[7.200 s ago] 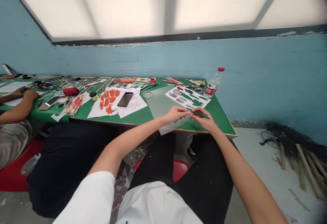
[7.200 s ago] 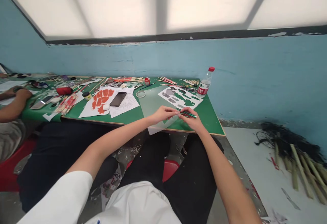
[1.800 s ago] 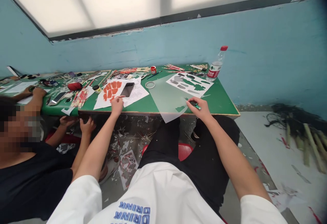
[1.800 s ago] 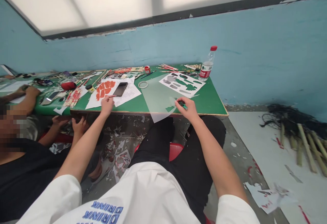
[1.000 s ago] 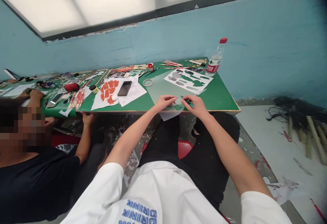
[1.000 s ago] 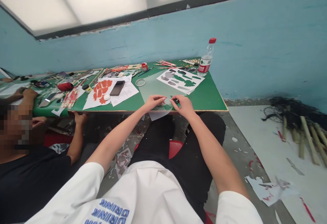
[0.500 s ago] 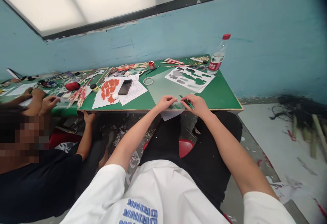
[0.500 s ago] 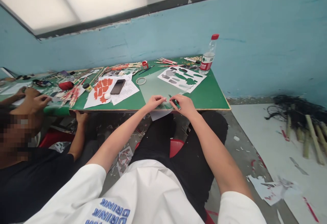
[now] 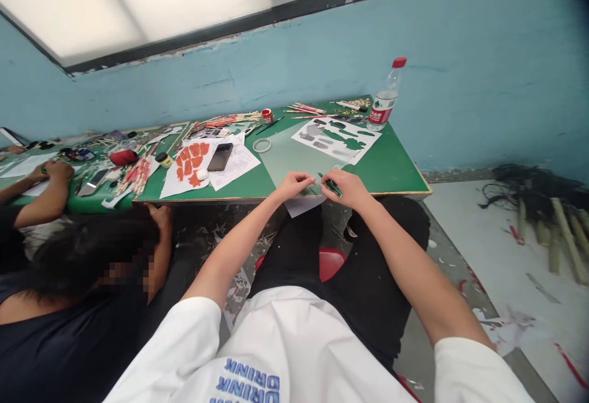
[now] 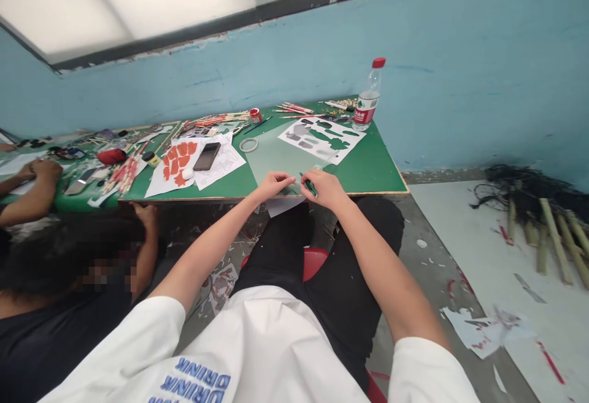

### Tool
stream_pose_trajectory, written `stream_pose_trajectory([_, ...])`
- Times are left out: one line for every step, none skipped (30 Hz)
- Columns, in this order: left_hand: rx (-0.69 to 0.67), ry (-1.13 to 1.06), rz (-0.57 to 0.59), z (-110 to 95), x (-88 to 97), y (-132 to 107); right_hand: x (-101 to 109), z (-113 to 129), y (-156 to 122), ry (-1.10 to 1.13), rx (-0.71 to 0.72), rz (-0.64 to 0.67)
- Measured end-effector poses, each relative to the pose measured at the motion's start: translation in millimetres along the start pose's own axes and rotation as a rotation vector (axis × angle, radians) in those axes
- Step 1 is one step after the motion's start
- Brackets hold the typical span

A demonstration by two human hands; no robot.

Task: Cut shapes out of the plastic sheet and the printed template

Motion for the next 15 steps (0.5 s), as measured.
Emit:
stream_pose_trajectory([-0.001,0.002,0.0,-0.5,0.3,-0.4,0.4,-0.5,-0.2,-0.005,-0.008,-0.009])
stream_pose_trajectory([-0.002,0.004,0.0,-0.9,0.5,-0.7,0.8,-1.0,-0.4,-0.008,-0.016,-0.017])
stream_pose_trajectory([-0.002,0.005,0.0,-1.1,0.6,-0.9,1.0,-1.5,-0.6,-0.011,-0.023,-0.025])
stream_pose_trajectory([-0.001,0.007,0.001,-1.0,0.4,-1.0,1.0,-1.7,-0.7,-0.013,-0.027,-0.029])
stream_pose_trajectory([0.001,0.01,0.001,-0.7,0.1,-0.9,0.6,-1.8,-0.7,-0.015,-0.028,-0.03])
stream_pose_trajectory([0.006,0.013,0.001,-0.1,-0.4,-0.6,0.0,-1.9,-0.5,-0.015,-0.027,-0.028])
stream_pose_trajectory([0.012,0.018,0.001,0.7,-0.9,-0.3,-0.8,-1.9,-0.3,-0.014,-0.025,-0.026])
stream_pose_trajectory([0.02,0.024,-0.001,1.6,-1.3,0.0,-1.6,-2.0,0.1,-0.011,-0.022,-0.023])
stream_pose_trajectory([0.029,0.03,-0.003,2.4,-1.4,0.2,-2.3,-2.0,0.6,-0.008,-0.017,-0.02])
stream_pose_trajectory([0.038,0.038,-0.006,3.0,-1.4,0.4,-2.9,-2.0,1.1,-0.004,-0.013,-0.016])
stream_pose_trajectory([0.045,0.044,-0.008,3.0,-1.3,0.4,-3.3,-1.9,1.7,0.0,-0.01,-0.013])
stream_pose_trajectory([0.051,0.05,-0.009,2.4,-1.3,0.3,-3.3,-1.5,2.1,0.004,-0.009,-0.009])
stream_pose_trajectory([0.052,0.053,-0.009,0.9,-1.5,-0.1,-3.1,-0.9,2.3,0.006,-0.01,-0.004])
stream_pose_trajectory([0.051,0.054,-0.008,-1.4,-1.9,-0.7,-2.5,0.1,2.2,0.008,-0.013,0.004])
stream_pose_trajectory([0.045,0.051,-0.006,-4.3,-2.4,-1.4,-1.8,1.2,1.9,0.007,-0.019,0.014])
Point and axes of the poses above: each hand's wrist, its own y-axis towards the middle knuckle, its own x-axis out of the back of the hand, z = x × y, the point moved 9 cm from there along y, towards the middle knuckle, and after that the axes turned 14 degrees about z, right-handed, at the moved point
